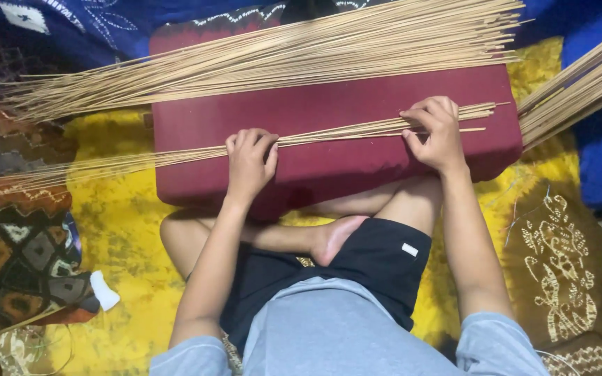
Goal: The person is sitting on the floor, picking up thin wooden sticks, aligning them, and tying them together with string to create a bundle or mat.
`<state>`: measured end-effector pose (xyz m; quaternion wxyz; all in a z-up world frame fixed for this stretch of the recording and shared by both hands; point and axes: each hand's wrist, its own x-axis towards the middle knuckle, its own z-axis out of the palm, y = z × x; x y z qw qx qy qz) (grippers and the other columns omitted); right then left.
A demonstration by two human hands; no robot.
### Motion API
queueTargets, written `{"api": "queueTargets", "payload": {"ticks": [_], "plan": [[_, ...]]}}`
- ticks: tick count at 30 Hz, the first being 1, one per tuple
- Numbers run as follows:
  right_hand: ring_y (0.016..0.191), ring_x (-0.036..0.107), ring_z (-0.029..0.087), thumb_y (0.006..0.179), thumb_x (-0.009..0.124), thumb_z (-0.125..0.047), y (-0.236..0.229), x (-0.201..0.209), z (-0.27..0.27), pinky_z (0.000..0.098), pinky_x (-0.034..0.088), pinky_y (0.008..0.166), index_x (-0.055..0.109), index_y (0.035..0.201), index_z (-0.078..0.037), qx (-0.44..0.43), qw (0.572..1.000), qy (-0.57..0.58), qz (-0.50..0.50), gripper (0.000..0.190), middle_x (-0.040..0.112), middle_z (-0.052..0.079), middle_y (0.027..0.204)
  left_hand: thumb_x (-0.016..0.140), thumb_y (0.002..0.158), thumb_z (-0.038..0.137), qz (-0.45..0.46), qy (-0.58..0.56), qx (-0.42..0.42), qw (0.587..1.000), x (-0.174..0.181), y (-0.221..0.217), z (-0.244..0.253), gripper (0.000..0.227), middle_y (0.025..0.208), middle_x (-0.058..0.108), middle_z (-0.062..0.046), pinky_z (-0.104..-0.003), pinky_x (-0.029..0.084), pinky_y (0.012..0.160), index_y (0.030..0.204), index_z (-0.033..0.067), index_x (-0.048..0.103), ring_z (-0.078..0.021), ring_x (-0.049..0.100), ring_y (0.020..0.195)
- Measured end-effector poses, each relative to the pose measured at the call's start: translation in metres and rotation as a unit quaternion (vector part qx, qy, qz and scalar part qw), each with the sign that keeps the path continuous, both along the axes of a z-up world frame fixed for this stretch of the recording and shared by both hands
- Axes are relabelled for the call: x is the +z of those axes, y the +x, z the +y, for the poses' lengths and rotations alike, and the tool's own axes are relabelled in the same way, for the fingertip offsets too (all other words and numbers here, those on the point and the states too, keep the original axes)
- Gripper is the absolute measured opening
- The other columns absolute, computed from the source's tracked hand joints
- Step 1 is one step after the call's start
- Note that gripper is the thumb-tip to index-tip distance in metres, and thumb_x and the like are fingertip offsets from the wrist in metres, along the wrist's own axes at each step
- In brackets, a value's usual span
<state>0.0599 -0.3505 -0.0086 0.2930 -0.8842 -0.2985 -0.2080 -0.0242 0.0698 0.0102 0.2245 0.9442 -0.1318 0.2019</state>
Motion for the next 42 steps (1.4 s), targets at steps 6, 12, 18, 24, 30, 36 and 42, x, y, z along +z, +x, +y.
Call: {"api": "queueTargets", "payload": {"ticks": [6, 12, 18, 24, 30, 36, 42], "plan": [[0.106, 0.059, 0.029, 0.085, 0.079, -0.026, -0.002, 0.001, 0.003, 0.0477, 0.04, 0.105, 0.078, 0.108, -0.018, -0.013, 0.999, -0.025, -0.03, 0.024, 0.068, 0.003, 0.104, 0.077, 0.089, 0.026, -0.006, -0.013, -0.016, 1.0, 0.0, -0.002, 0.002, 0.023, 0.106, 0.064, -0.001, -0.045, 0.04, 0.096, 0.111, 0.0182, 0.074, -0.0234, 0.06, 0.104], [0.113, 0.058, 0.03, 0.088, 0.079, -0.03, -0.005, 0.017, 0.014, 0.0485, 0.037, 0.107, 0.077, 0.11, -0.017, -0.018, 1.0, -0.006, -0.024, 0.026, 0.069, 0.003, 0.114, 0.077, 0.09, 0.029, -0.013, -0.033, -0.016, 0.999, 0.002, 0.004, 0.004, 0.026, 0.105, 0.065, -0.001, -0.044, 0.04, 0.095, 0.113, 0.0178, 0.074, -0.0234, 0.059, 0.104], [0.115, 0.056, 0.031, 0.089, 0.079, -0.02, 0.032, 0.034, 0.055, 0.0494, 0.039, 0.101, 0.075, 0.118, -0.014, -0.047, 0.999, -0.017, 0.002, 0.03, 0.067, 0.004, 0.119, 0.066, 0.097, 0.018, -0.048, -0.003, 0.015, 0.999, 0.013, 0.058, 0.004, 0.015, 0.104, 0.064, -0.002, -0.043, 0.04, 0.094, 0.111, 0.0174, 0.073, -0.0234, 0.059, 0.103], [0.109, 0.05, 0.032, 0.101, 0.069, -0.022, 0.104, 0.038, 0.106, 0.0463, 0.037, 0.093, 0.074, 0.12, -0.011, -0.051, 0.998, 0.009, 0.021, 0.022, 0.063, 0.007, 0.117, 0.068, 0.088, 0.003, -0.078, 0.036, 0.057, 0.995, 0.012, 0.138, 0.008, 0.019, 0.102, 0.059, -0.006, -0.045, 0.038, 0.086, 0.104, 0.0134, 0.07, -0.0315, 0.054, 0.097], [0.109, 0.048, 0.035, 0.094, 0.07, -0.009, 0.146, 0.036, 0.122, 0.0507, 0.038, 0.086, 0.074, 0.12, -0.011, -0.083, 0.992, -0.045, 0.081, 0.026, 0.058, 0.009, 0.116, 0.063, 0.086, -0.002, -0.071, 0.056, 0.045, 0.995, -0.003, 0.167, 0.016, 0.014, 0.096, 0.049, -0.008, -0.042, 0.037, 0.078, 0.091, 0.0105, 0.058, -0.0297, 0.048, 0.09], [0.099, 0.049, 0.031, 0.096, 0.077, -0.012, 0.156, 0.015, 0.116, 0.0451, 0.036, 0.081, 0.071, 0.094, -0.011, -0.077, 0.996, -0.044, 0.005, 0.006, 0.059, 0.005, 0.098, 0.069, 0.091, 0.01, -0.079, 0.064, 0.044, 0.994, -0.003, 0.166, 0.015, 0.011, 0.095, 0.052, -0.008, -0.044, 0.038, 0.074, 0.098, 0.0119, 0.06, -0.0307, 0.048, 0.089], [0.094, 0.051, 0.026, 0.097, 0.089, -0.016, 0.154, 0.016, 0.106, 0.0413, 0.033, 0.078, 0.083, 0.097, -0.014, -0.053, 0.995, -0.03, -0.077, 0.006, 0.064, -0.001, 0.093, 0.066, 0.093, 0.001, -0.117, 0.051, 0.028, 0.991, 0.004, 0.165, 0.013, 0.011, 0.09, 0.049, -0.006, -0.039, 0.034, 0.072, 0.092, 0.0109, 0.062, -0.027, 0.046, 0.085]]}}
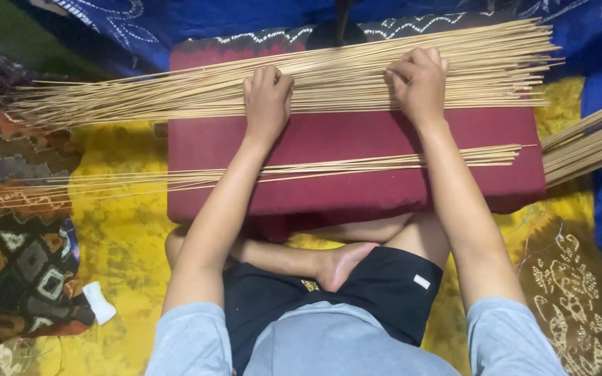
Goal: The person is sitting on the floor, picking up thin wooden sticks, aligning them, and tying them together with string to create a bundle or mat.
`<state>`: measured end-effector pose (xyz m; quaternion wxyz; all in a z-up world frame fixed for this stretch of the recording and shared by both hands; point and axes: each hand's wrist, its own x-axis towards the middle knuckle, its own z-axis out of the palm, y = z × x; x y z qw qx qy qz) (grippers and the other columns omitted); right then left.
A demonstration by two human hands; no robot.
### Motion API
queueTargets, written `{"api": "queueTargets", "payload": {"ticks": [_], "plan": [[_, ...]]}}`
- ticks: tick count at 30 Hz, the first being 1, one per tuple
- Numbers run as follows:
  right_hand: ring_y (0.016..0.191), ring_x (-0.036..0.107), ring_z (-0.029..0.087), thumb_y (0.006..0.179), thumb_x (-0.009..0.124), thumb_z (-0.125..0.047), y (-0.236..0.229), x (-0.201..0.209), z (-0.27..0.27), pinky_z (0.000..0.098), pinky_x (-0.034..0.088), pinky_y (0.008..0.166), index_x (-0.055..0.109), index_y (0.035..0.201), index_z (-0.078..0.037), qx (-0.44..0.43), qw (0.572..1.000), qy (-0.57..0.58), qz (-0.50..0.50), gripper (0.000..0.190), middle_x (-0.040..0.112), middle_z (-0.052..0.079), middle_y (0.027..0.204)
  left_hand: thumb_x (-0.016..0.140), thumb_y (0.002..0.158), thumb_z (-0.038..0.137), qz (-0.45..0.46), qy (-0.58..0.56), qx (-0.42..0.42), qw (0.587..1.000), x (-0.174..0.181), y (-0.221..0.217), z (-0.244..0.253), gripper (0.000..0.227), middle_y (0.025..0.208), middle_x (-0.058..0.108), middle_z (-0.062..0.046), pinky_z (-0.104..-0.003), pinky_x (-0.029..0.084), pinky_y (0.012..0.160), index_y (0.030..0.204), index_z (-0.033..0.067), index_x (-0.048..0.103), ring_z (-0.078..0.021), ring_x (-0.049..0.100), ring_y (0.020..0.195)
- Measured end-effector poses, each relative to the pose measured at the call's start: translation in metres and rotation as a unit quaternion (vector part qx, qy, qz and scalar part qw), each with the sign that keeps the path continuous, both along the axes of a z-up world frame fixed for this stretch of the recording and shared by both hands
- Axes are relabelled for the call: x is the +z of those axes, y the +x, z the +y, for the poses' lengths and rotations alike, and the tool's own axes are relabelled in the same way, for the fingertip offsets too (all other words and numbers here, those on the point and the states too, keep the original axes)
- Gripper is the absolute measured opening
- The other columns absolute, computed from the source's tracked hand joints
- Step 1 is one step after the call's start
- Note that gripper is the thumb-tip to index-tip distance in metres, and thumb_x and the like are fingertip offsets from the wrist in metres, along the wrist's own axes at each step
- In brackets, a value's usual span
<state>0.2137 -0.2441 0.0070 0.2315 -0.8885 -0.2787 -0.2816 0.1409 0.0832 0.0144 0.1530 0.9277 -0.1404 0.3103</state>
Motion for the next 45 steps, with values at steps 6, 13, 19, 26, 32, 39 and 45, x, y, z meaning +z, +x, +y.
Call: {"api": "queueTargets", "payload": {"ticks": [6, 13, 19, 26, 32, 39, 45], "plan": [[0.093, 0.052, 0.027, 0.103, 0.075, -0.01, -0.035, 0.036, -0.006, 0.0398, 0.033, 0.08, 0.078, 0.101, -0.01, 0.007, 0.998, 0.043, -0.05, 0.003, 0.066, 0.003, 0.1, 0.072, 0.085, 0.0, -0.048, -0.01, 0.008, 0.999, 0.014, -0.018, 0.003, 0.015, 0.093, 0.05, -0.007, -0.041, 0.035, 0.072, 0.088, 0.0106, 0.062, -0.0285, 0.047, 0.088], [0.101, 0.056, 0.029, 0.095, 0.08, -0.001, -0.104, 0.045, -0.048, 0.044, 0.036, 0.086, 0.08, 0.102, -0.009, -0.061, 0.991, 0.069, -0.101, 0.011, 0.062, 0.008, 0.107, 0.085, 0.089, 0.012, -0.096, -0.045, 0.111, 0.988, 0.037, -0.086, 0.042, 0.014, 0.105, 0.051, -0.009, -0.047, 0.036, 0.077, 0.095, 0.0128, 0.072, -0.0309, 0.048, 0.095], [0.08, 0.067, 0.029, 0.106, 0.069, -0.004, -0.173, 0.048, -0.034, 0.0393, 0.042, 0.078, 0.076, 0.114, -0.009, -0.097, 0.974, 0.174, -0.106, 0.012, 0.07, 0.008, 0.095, 0.082, 0.092, 0.016, -0.076, -0.118, 0.224, 0.964, 0.057, -0.161, 0.05, 0.026, 0.078, 0.065, -0.004, -0.042, 0.043, 0.072, 0.117, 0.0131, 0.076, -0.0259, 0.068, 0.073], [0.087, 0.072, 0.02, 0.107, 0.058, -0.008, -0.199, 0.023, 0.019, 0.0292, 0.056, 0.076, 0.062, 0.118, 0.0, -0.051, 0.842, 0.537, 0.0, 0.014, 0.075, 0.019, 0.101, 0.048, 0.113, 0.011, -0.2, -0.564, 0.113, 0.793, 0.061, -0.201, 0.014, 0.036, 0.099, 0.068, -0.01, -0.025, 0.054, 0.081, 0.149, 0.0109, 0.045, -0.0125, 0.065, 0.088], [0.078, 0.074, 0.018, 0.102, 0.067, -0.002, -0.196, -0.006, 0.038, 0.025, 0.059, 0.073, 0.04, 0.125, -0.018, -0.036, 0.63, 0.772, 0.076, 0.039, 0.073, 0.016, 0.099, 0.057, 0.11, 0.009, -0.248, -0.745, 0.116, 0.608, 0.051, -0.191, -0.007, 0.046, 0.097, 0.066, -0.008, -0.02, 0.053, 0.076, 0.146, 0.0165, 0.029, -0.0088, 0.066, 0.076], [0.082, 0.073, 0.013, 0.105, 0.058, -0.024, -0.192, -0.019, 0.048, 0.0225, 0.059, 0.076, 0.065, 0.106, -0.01, 0.095, 0.614, 0.743, 0.249, 0.016, 0.073, 0.011, 0.097, 0.067, 0.103, 0.018, -0.033, -0.811, -0.063, 0.581, 0.015, -0.173, -0.05, 0.009, 0.099, 0.075, -0.009, -0.019, 0.059, 0.074, 0.1, 0.0118, 0.073, -0.0082, 0.071, 0.076], [0.067, 0.066, 0.017, 0.106, 0.053, -0.029, -0.193, -0.017, 0.073, 0.0274, 0.054, 0.063, 0.064, 0.103, -0.003, 0.192, 0.6, 0.707, 0.323, 0.029, 0.066, 0.013, 0.08, 0.074, 0.097, 0.014, 0.076, -0.723, -0.133, 0.674, 0.002, -0.161, -0.091, 0.014, 0.089, 0.076, -0.015, -0.026, 0.062, 0.072, 0.1, 0.0005, 0.078, -0.014, 0.072, 0.074]]}}
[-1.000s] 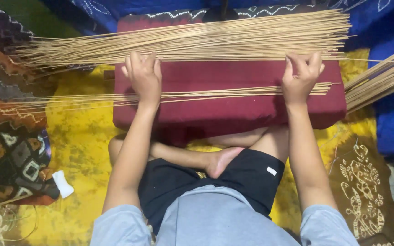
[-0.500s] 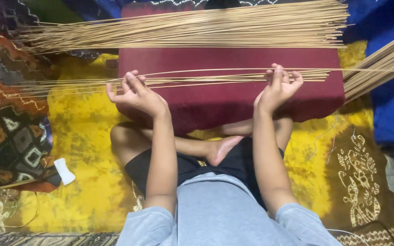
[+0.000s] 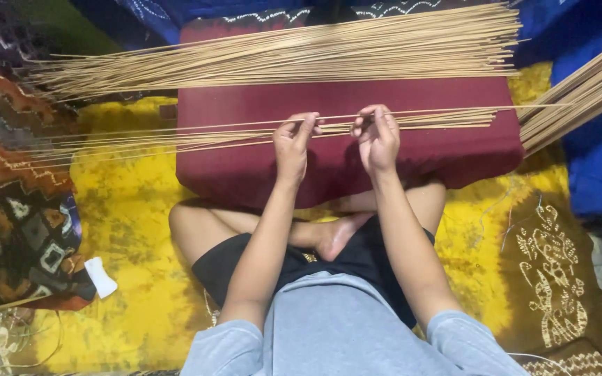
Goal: The person is sitting on the floor, picking up thin wooden sticks, aligning them, and tying them together with string to create a bundle or mat.
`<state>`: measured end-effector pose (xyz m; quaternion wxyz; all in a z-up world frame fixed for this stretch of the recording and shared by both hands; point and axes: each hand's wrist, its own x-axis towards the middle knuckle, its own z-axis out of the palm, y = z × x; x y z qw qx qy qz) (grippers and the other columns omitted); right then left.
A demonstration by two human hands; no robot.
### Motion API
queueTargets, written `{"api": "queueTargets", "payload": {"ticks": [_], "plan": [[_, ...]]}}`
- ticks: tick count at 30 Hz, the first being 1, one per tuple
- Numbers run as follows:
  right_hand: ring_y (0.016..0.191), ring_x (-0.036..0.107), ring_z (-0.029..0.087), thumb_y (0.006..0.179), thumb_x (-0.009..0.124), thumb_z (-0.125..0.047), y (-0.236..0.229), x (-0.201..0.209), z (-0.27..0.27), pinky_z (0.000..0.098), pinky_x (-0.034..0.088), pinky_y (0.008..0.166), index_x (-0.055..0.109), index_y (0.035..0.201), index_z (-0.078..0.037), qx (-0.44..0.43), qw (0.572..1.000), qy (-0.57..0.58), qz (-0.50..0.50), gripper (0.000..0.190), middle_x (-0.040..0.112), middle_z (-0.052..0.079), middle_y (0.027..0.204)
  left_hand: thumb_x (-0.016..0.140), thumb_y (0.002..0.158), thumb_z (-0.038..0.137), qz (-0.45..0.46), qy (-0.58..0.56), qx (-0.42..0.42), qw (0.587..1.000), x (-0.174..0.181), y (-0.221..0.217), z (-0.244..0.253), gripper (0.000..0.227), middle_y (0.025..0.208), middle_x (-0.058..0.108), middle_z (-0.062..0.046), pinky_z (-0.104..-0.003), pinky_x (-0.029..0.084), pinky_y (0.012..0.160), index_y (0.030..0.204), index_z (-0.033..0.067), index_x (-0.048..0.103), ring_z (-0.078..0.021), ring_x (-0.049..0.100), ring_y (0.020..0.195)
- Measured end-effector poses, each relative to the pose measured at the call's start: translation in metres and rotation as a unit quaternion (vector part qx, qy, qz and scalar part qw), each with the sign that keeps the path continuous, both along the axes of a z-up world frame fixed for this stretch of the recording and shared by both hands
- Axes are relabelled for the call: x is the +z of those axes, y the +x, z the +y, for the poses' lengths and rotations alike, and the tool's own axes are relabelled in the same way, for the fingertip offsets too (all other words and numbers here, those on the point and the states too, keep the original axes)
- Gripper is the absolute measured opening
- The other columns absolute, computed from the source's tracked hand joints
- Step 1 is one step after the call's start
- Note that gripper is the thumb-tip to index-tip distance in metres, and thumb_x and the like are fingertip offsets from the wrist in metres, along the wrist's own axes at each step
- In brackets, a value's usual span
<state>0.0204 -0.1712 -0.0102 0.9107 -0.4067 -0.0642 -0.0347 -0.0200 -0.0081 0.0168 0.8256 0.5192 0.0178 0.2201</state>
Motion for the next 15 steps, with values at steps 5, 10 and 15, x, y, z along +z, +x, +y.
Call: {"api": "queueTargets", "payload": {"ticks": [5, 10, 15], "plan": [[0.069, 0.072, 0.017, 0.107, 0.054, -0.026, 0.017, -0.025, 0.003, 0.0246, 0.058, 0.063, 0.068, 0.102, 0.003, 0.02, 0.992, -0.117, -0.036, 0.032, 0.073, 0.019, 0.083, 0.071, 0.099, 0.015, 0.033, 0.084, -0.066, 0.994, -0.017, 0.019, 0.005, 0.013, 0.083, 0.077, -0.012, -0.026, 0.062, 0.068, 0.098, 0.0042, 0.078, -0.0107, 0.072, 0.069], [0.064, 0.071, 0.02, 0.105, 0.055, -0.019, 0.031, -0.049, -0.006, 0.0271, 0.058, 0.06, 0.07, 0.098, 0.009, 0.04, 0.985, -0.163, -0.039, 0.032, 0.072, 0.024, 0.078, 0.074, 0.097, 0.014, 0.069, 0.119, -0.098, 0.986, -0.034, 0.027, 0.02, 0.012, 0.079, 0.078, -0.012, -0.026, 0.062, 0.063, 0.094, 0.005, 0.08, -0.0098, 0.071, 0.063], [0.068, 0.072, 0.018, 0.104, 0.057, -0.021, 0.028, -0.042, -0.009, 0.0255, 0.058, 0.063, 0.07, 0.106, 0.009, 0.07, 0.992, -0.105, 0.004, 0.033, 0.075, 0.022, 0.085, 0.067, 0.103, 0.025, 0.073, 0.066, -0.121, 0.988, -0.029, 0.022, 0.023, 0.026, 0.086, 0.078, -0.015, -0.025, 0.059, 0.065, 0.104, 0.0026, 0.078, -0.0094, 0.069, 0.067]]}}
